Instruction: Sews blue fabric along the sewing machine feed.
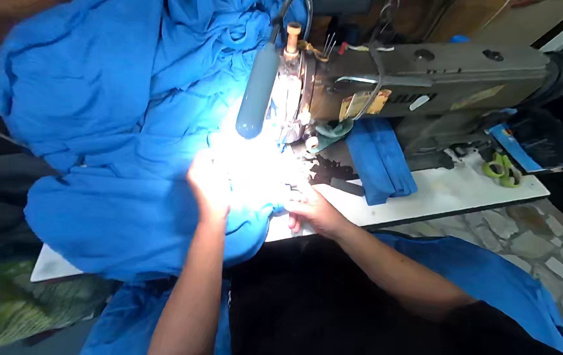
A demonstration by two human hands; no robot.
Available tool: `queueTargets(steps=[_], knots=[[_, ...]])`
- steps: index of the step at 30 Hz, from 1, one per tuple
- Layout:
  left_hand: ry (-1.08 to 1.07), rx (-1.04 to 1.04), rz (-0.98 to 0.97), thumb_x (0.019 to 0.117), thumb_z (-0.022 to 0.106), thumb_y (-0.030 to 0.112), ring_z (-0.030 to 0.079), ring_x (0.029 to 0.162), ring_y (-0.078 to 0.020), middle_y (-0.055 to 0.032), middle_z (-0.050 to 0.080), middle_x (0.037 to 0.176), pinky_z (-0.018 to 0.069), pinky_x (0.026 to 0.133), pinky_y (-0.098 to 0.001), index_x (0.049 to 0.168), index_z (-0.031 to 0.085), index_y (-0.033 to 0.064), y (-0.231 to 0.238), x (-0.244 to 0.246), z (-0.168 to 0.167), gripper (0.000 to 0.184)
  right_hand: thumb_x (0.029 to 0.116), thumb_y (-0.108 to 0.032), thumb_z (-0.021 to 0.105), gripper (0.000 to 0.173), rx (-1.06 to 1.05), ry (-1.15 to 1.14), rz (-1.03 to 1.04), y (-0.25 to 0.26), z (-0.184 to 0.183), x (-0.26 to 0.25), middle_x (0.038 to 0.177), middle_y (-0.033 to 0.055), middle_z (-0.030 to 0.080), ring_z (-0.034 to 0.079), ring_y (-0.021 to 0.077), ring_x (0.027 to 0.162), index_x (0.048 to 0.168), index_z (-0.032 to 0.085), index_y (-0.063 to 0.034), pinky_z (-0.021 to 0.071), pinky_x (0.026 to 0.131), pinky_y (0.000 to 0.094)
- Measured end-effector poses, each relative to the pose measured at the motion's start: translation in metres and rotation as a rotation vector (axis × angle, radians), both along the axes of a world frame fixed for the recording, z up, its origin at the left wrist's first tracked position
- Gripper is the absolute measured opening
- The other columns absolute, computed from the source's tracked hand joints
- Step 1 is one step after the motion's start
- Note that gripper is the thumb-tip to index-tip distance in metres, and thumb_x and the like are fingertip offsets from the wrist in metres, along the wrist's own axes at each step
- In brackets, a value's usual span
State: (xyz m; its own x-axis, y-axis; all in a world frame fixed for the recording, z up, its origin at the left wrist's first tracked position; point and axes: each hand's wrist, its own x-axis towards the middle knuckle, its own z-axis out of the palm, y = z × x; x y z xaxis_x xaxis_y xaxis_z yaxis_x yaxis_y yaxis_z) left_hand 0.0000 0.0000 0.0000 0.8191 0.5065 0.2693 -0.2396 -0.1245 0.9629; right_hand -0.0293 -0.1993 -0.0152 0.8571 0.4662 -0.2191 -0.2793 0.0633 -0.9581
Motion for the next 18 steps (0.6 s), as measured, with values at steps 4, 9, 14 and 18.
queueTargets(steps=[4,9,14,18], knots=[[0.018,-0.061,-0.165,0.1022,0.058,0.008,0.066,0.068,0.0023,0.0149,0.069,0.082,0.0579,0.064,-0.016,0.097,0.06,0.0214,0.019,-0.07,0.011,0.015,0.1031,-0.009,0.058,0.044,-0.576,-0.435,0.194,0.005,0.001,0.0,0.094,0.0195,0.07,0.066,0.0244,0.075,0.145,0.052,0.0028,0.0558,0.074,0.0421],[-0.034,0.499,-0.484,0.0893,0.067,0.014,0.061,0.116,-0.0086,-0.0019,0.067,0.119,0.0523,0.099,-0.0274,0.087,0.071,0.008,-0.001,-0.125,0.007,0.007,0.1029,-0.003,0.053,0.046,-0.314,-0.226,0.047,-0.011,0.008,-0.031,0.064,0.0023,0.054,0.044,0.0031,0.043,0.148,0.044,-0.0077,0.0384,0.041,0.0179],[-0.026,0.95,-0.583,0.0887,0.074,0.012,0.056,0.13,-0.0471,-0.0295,0.062,0.134,0.0446,0.105,-0.0661,0.083,0.074,0.0024,-0.061,-0.12,-0.044,0.011,0.0977,-0.003,0.049,0.054,-0.112,-0.025,0.039,-0.034,-0.004,-0.049,0.066,-0.002,0.06,0.045,-0.0007,0.041,0.149,0.035,-0.0123,0.038,0.039,0.0139],[-0.037,1.036,-0.536,0.0891,0.071,0.01,0.066,0.106,-0.0408,-0.022,0.07,0.116,0.0526,0.081,-0.0549,0.086,0.074,0.0029,-0.067,-0.097,-0.052,0.008,0.1037,-0.007,0.049,0.037,-0.496,-0.45,0.078,-0.047,0.0,-0.032,0.078,0.0027,0.069,0.052,0.0033,0.05,0.14,0.052,-0.0009,0.0448,0.046,0.0206]])
